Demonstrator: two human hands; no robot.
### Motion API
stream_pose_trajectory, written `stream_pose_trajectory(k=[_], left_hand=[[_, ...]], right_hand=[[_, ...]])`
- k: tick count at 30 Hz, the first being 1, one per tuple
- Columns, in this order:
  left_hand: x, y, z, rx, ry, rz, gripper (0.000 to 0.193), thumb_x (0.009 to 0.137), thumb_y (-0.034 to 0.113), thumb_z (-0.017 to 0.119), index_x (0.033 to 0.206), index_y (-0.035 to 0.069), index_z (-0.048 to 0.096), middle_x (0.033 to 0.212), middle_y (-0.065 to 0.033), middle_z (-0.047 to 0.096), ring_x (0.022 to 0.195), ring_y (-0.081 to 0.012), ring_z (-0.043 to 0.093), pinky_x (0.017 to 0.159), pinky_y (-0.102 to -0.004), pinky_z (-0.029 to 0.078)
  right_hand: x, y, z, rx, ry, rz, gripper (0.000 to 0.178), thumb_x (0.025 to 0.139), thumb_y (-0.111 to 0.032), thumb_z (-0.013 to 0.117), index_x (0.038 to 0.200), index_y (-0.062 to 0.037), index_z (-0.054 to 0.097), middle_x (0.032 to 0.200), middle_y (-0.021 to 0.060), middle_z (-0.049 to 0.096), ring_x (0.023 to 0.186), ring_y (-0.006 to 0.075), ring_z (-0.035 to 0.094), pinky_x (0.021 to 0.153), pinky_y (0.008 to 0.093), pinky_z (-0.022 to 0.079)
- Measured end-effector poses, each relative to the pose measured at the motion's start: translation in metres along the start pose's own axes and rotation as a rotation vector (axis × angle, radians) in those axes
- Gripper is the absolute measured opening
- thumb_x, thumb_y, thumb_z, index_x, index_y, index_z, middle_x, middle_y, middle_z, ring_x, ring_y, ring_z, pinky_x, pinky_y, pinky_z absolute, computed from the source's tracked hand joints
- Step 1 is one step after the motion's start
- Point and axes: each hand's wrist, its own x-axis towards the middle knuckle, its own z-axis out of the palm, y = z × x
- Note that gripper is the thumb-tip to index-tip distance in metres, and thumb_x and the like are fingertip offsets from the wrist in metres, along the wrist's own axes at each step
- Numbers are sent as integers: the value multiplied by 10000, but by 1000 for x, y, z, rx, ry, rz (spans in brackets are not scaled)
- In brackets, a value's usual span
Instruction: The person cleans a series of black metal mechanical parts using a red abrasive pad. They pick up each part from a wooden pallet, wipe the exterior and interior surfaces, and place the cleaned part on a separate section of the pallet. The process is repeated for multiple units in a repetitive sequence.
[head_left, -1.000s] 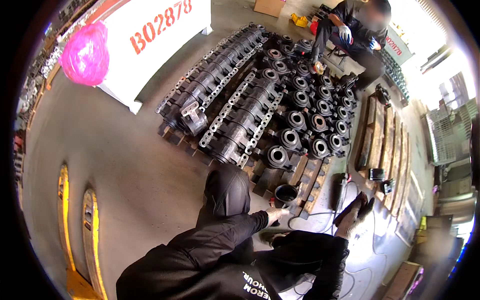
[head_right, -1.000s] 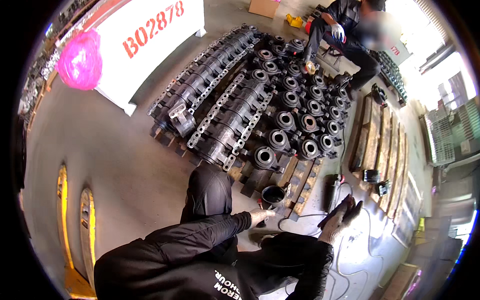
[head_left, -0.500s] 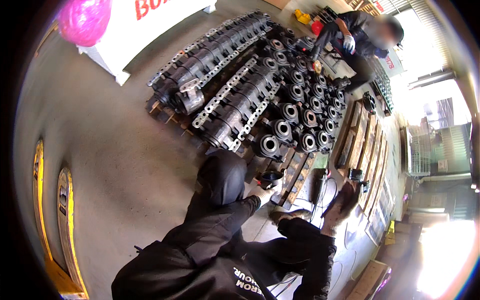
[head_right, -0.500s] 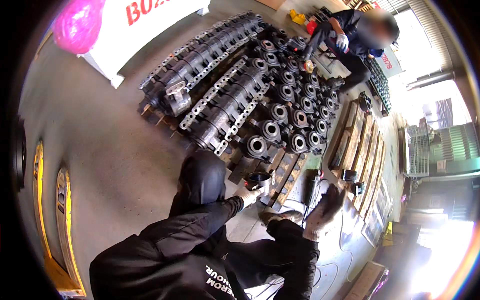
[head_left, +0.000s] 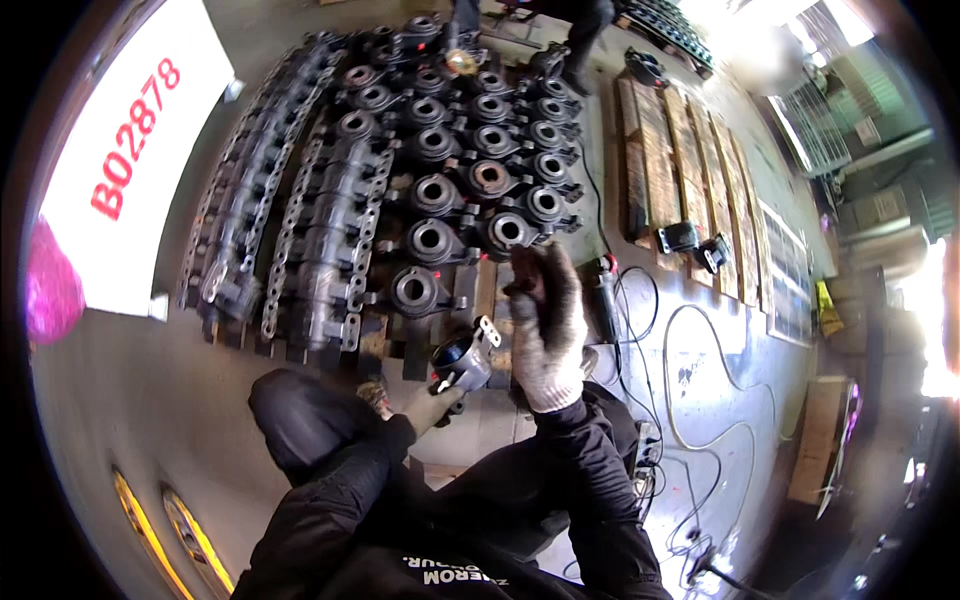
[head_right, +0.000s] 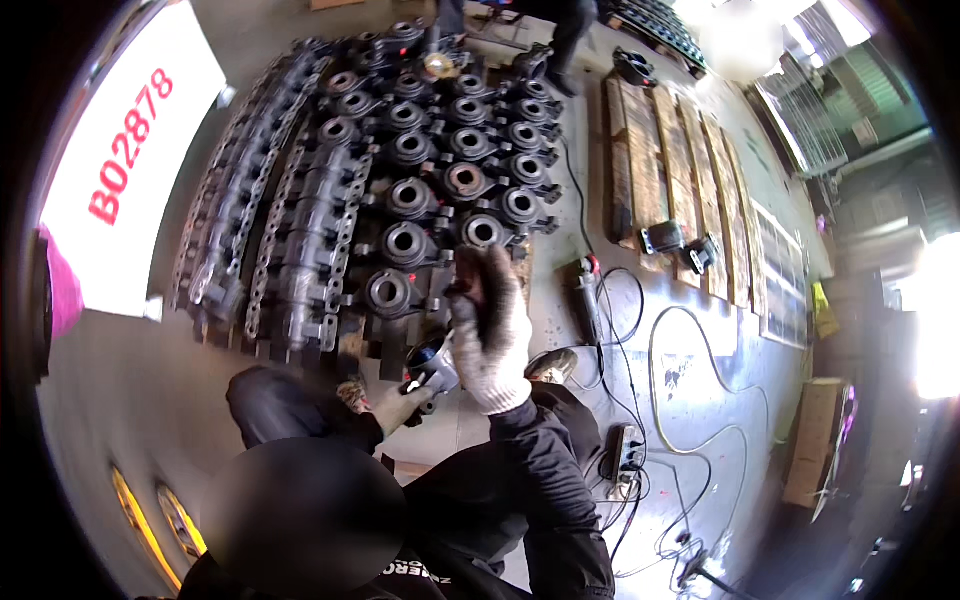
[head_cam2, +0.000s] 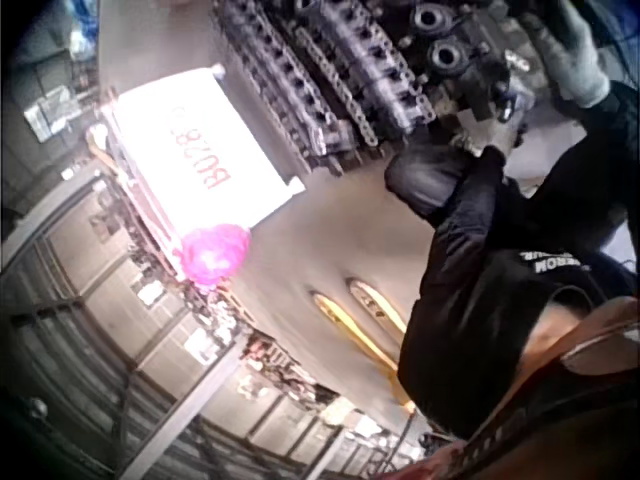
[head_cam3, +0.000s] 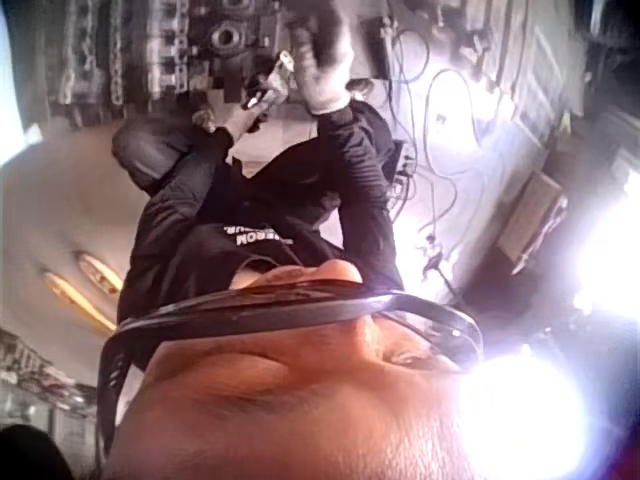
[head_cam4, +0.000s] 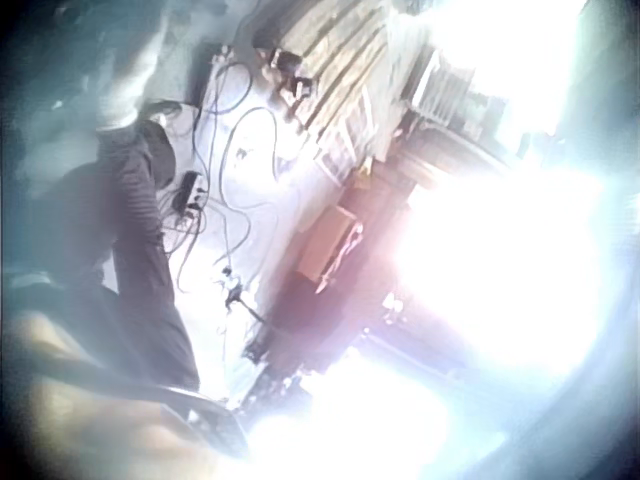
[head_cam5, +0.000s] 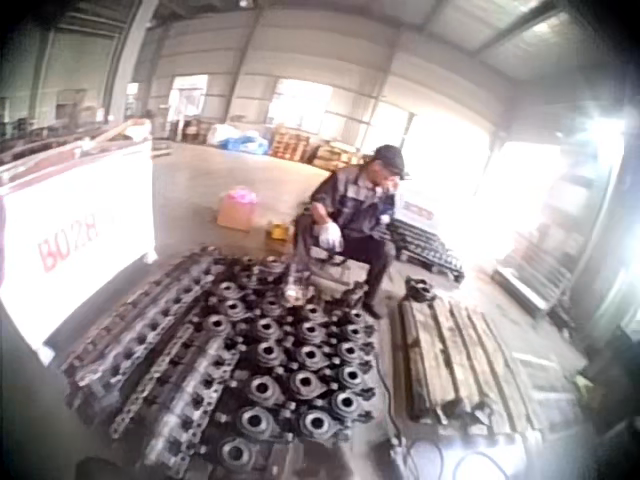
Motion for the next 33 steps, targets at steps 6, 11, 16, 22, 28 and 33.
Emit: stream_pose_trajectory(k=[6,11,16,22,28,33], left_hand=[[17,1,-9,162,88,-6,385,951,427,754,1052,56,734,864,-27,710,633,-115,613,568,-275,484],[33,0,-28,-77,202,130,350,965,304,776,1162,17,746,1062,-31,738,915,-135,695,814,-306,553],[47,-15,-39,20,263,98,501,964,350,767,1320,5,693,1156,-59,730,1030,-150,661,917,-314,528],[30,-27,-8,-63,258,216,404,938,438,751,1123,79,732,949,-6,709,723,-87,634,636,-267,507],[46,-19,-51,302,770,359,644,928,480,716,1299,-44,661,1267,-208,705,1169,-322,669,962,-404,525],[3,62,-24,409,776,736,684,908,438,728,1362,-56,600,1300,-251,673,1217,-346,643,1025,-419,503]], right_hand=[[37,11,-27,31,68,135,612,1007,85,564,1584,18,369,1471,135,585,1353,211,571,1154,326,428],[35,-9,-49,44,222,-31,562,1022,29,592,1558,-3,428,1396,139,648,1285,204,615,1122,332,457],[7,-35,-73,190,382,-7,529,1059,-56,603,1551,15,424,1430,164,613,1346,242,565,1178,377,416],[-26,-58,-94,-5,521,52,501,1062,-84,602,1536,5,470,1447,143,599,1309,215,574,1150,334,416],[-37,-47,-86,-111,590,-8,596,1051,-102,624,1580,0,370,1375,131,653,1238,196,622,1113,318,440],[-36,-28,-98,-15,708,71,624,1049,-195,645,1586,-17,383,1400,114,617,1258,193,583,1119,308,409]])
